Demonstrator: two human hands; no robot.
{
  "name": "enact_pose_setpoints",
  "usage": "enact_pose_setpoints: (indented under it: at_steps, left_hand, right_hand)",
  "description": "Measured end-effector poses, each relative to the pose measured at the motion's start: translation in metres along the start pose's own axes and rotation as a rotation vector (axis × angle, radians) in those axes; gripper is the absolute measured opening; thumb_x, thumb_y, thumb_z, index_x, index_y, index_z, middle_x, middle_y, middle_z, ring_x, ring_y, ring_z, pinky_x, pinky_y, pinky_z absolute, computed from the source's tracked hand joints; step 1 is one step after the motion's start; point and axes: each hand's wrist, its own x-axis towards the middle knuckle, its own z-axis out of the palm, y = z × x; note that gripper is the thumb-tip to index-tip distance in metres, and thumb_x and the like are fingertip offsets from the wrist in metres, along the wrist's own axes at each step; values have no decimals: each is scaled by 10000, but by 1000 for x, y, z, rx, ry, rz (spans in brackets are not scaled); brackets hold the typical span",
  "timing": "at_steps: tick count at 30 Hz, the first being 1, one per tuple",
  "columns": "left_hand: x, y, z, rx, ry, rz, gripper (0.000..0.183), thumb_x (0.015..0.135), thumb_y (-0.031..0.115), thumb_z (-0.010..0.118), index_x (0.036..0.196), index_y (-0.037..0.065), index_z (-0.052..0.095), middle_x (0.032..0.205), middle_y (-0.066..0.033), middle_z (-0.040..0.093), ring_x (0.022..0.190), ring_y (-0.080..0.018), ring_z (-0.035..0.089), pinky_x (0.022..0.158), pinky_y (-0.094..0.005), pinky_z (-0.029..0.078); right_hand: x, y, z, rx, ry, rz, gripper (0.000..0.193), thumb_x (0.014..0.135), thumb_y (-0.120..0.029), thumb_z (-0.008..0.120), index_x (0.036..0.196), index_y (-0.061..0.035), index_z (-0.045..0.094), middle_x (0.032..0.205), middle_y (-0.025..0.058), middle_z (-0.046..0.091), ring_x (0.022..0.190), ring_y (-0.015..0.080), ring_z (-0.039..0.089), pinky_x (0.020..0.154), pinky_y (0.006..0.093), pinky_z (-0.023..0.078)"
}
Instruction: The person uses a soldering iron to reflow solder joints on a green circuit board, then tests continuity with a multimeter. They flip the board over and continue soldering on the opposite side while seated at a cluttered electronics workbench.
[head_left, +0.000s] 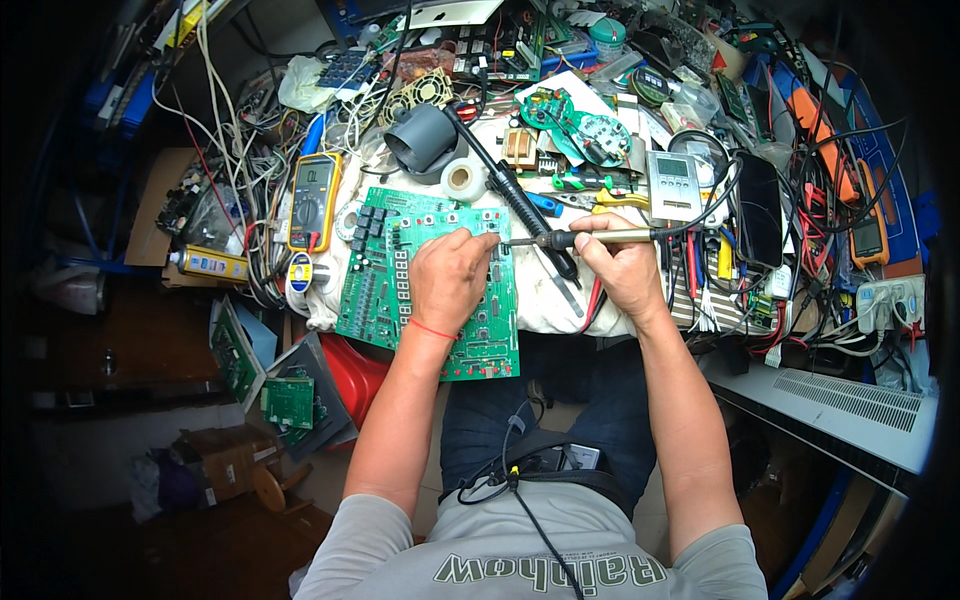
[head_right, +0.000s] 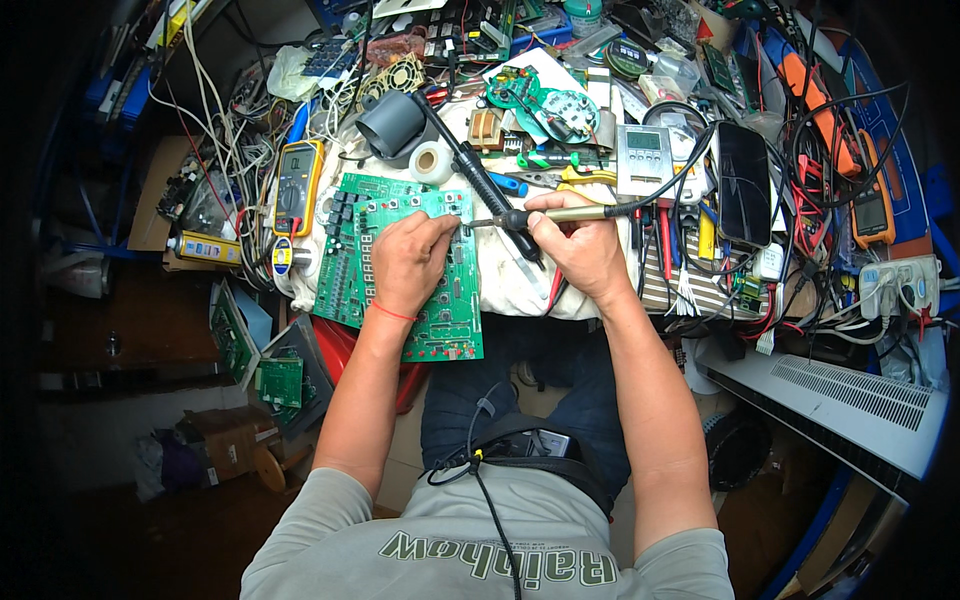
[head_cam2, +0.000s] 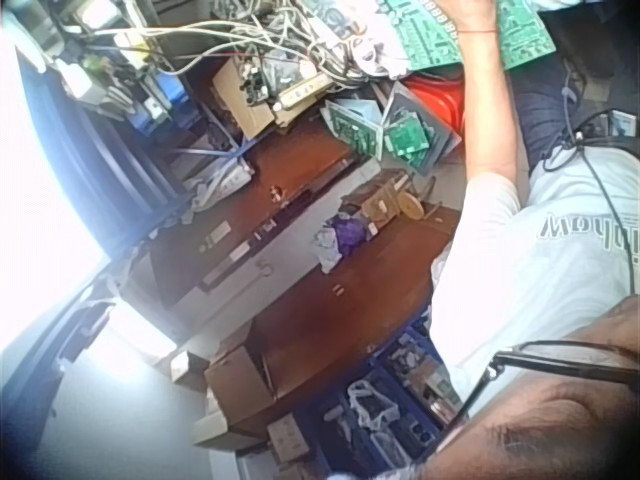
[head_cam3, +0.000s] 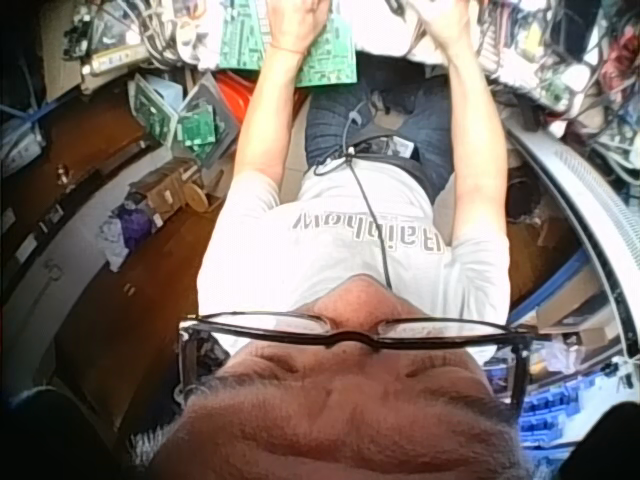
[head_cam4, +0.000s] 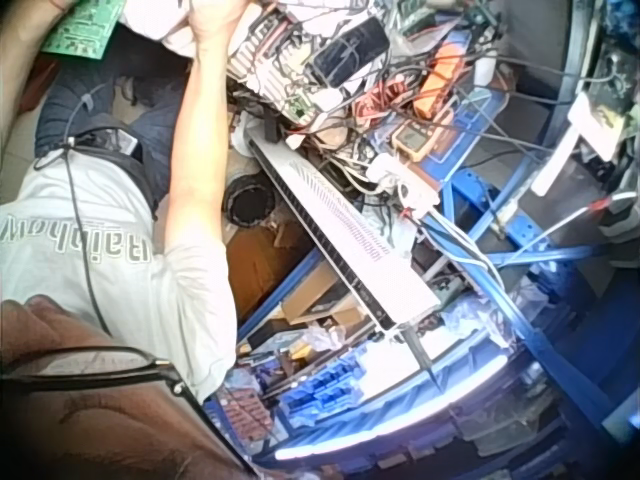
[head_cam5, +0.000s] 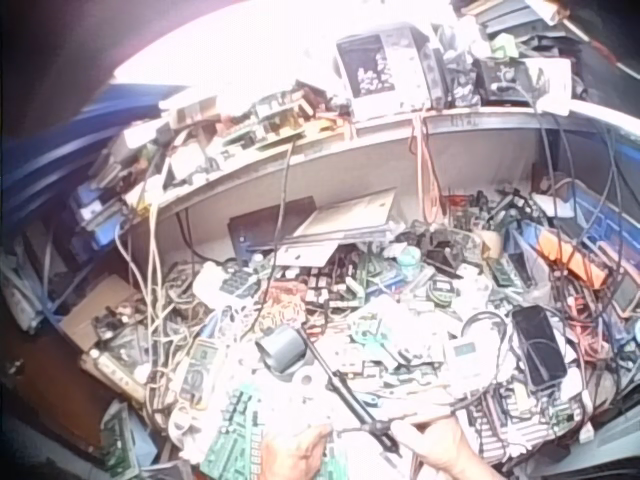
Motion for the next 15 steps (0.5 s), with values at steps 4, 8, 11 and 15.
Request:
enact_pose_setpoints:
  at_steps: [4, 8, 11, 15]
  left_hand:
    - [-1, 0, 0, -4, -3, -2, 123, 886, 109, 789, 996, 160, 811, 785, -58, 625, 750, -309, 667, 706, -437, 537]
    - [-1, -1, 0, -14, 10, 12, 110, 897, 109, 786, 995, 154, 805, 784, -61, 622, 746, -312, 663, 704, -437, 533]
    - [-1, -2, 1, -25, 18, 17, 104, 900, 109, 786, 993, 151, 803, 784, -62, 621, 744, -313, 661, 701, -436, 531]
    - [-1, -2, 1, -30, 17, 12, 103, 898, 108, 789, 991, 151, 802, 784, -63, 621, 744, -314, 661, 702, -438, 531]
  right_hand:
    - [0, -2, 3, 49, 54, 16, 213, 992, -122, 720, 1149, 12, 768, 916, 58, 761, 832, 107, 696, 772, 259, 544]
    - [-2, -6, 4, 94, 75, -2, 219, 991, -127, 709, 1147, 15, 768, 904, 58, 753, 828, 110, 693, 772, 263, 544]
    - [-2, -8, 3, 73, 68, -5, 222, 990, -132, 709, 1146, 15, 767, 890, 54, 746, 825, 110, 689, 771, 266, 542]
    - [-2, -5, 2, 66, 63, -3, 223, 988, -133, 712, 1146, 15, 767, 887, 53, 746, 827, 109, 689, 773, 267, 544]
